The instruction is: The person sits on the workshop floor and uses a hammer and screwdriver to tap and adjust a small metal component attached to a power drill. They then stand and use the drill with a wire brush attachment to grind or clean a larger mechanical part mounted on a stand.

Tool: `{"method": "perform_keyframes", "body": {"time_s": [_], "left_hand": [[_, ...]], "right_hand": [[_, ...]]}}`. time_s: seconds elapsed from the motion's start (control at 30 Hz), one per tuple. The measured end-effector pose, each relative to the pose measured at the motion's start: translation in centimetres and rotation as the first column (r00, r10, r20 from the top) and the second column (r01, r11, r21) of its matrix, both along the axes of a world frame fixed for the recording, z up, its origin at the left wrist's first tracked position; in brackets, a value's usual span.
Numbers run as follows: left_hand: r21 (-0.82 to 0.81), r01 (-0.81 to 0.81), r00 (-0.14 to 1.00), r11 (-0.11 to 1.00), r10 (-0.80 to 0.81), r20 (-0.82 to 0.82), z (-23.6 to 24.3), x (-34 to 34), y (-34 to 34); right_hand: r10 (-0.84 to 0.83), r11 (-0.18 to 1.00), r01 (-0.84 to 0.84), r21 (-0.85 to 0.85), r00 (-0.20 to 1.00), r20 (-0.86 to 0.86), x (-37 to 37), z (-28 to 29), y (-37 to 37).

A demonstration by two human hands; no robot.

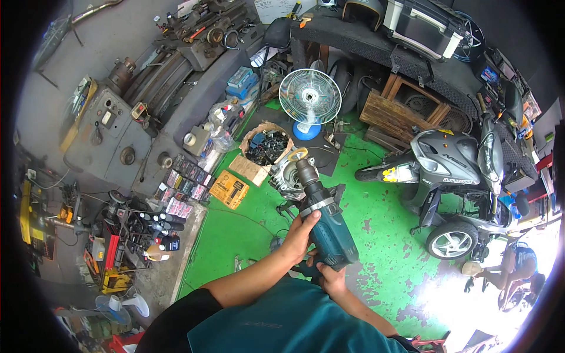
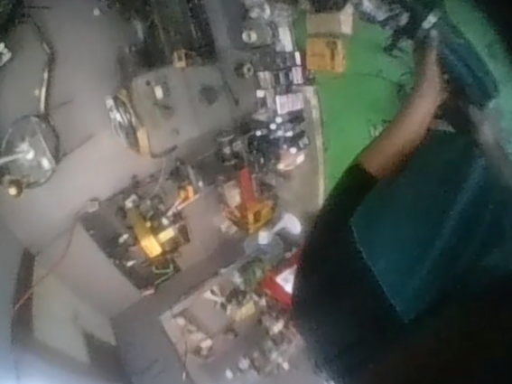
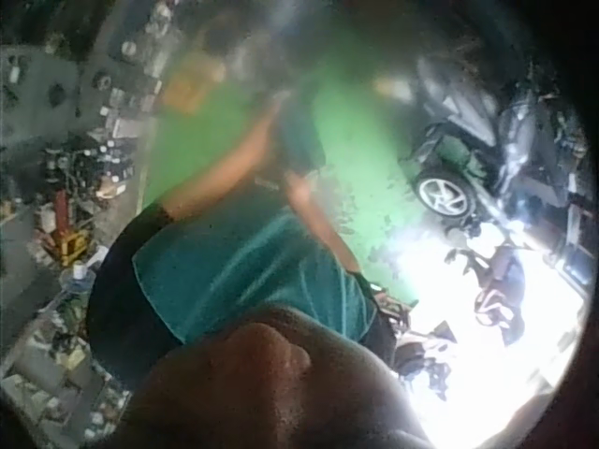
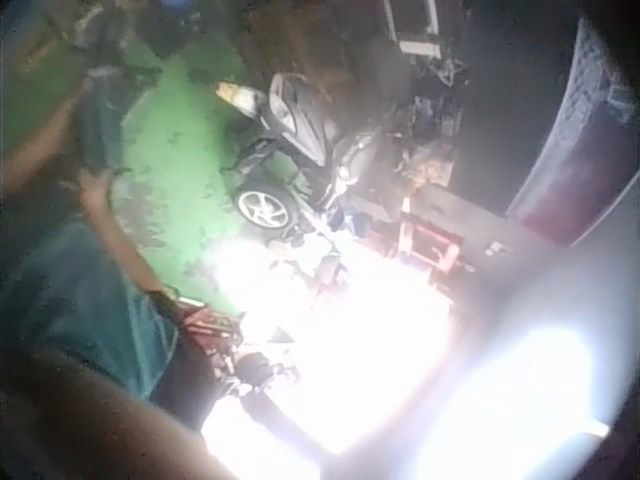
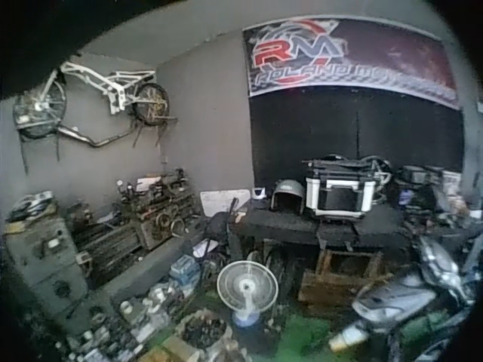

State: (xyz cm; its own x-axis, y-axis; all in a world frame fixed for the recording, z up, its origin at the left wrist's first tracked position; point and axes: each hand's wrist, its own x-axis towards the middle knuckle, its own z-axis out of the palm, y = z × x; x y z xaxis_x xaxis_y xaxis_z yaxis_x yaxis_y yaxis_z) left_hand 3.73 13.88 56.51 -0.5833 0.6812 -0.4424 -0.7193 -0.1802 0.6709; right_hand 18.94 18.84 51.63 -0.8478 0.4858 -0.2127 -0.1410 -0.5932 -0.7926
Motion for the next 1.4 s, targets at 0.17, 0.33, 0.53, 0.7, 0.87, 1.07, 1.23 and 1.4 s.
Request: {"method": "perform_keyframes", "body": {"time_s": [0.17,0.33,0.53,0.7,0.87,1.07,1.23,1.4], "left_hand": [[0.001,0.042,0.999,0.999,-0.042,-0.025,-0.8,-1.3,-1.3],[0.006,0.096,0.995,0.995,-0.096,-0.025,-1.3,-2.4,-2.3],[0.022,0.098,0.995,0.995,-0.097,-0.028,-2.0,-2.8,-2.3],[0.003,0.087,0.996,0.996,-0.087,-0.008,-2.3,-2.8,-2.2],[0.02,0.069,0.997,0.997,-0.07,0.018,-2.3,-2.3,-1.9],[0.044,0.081,0.996,0.996,-0.082,0.02,-2.0,-2.1,-1.0],[0.063,0.071,0.997,0.995,-0.072,0.015,-2.1,-1.8,-0.5],[0.09,0.053,0.998,0.995,-0.054,0.012,-2.4,-1.7,0.4]], "right_hand": [[-0.024,0.998,0.022,0.06,0.999,0.034,-0.9,-0.3,-1.9],[-0.09,0.996,0.089,0.022,0.995,0.031,-1.7,-1.2,-3.7],[-0.161,0.986,0.159,-0.059,0.986,-0.049,-2.7,-0.1,-4.4],[-0.133,0.991,0.133,-0.016,0.991,0.007,-2.5,-0.3,-3.9],[-0.109,0.994,0.107,0.03,0.991,0.078,-1.9,-0.4,-2.6],[-0.077,0.997,0.077,0.025,0.997,0.021,-1.7,-0.5,-0.5],[-0.05,0.999,0.049,0.016,0.998,0.03,-1.5,-0.7,0.6],[-0.05,0.998,0.05,0.042,0.999,0.008,-1.3,-2.1,1.4]]}}
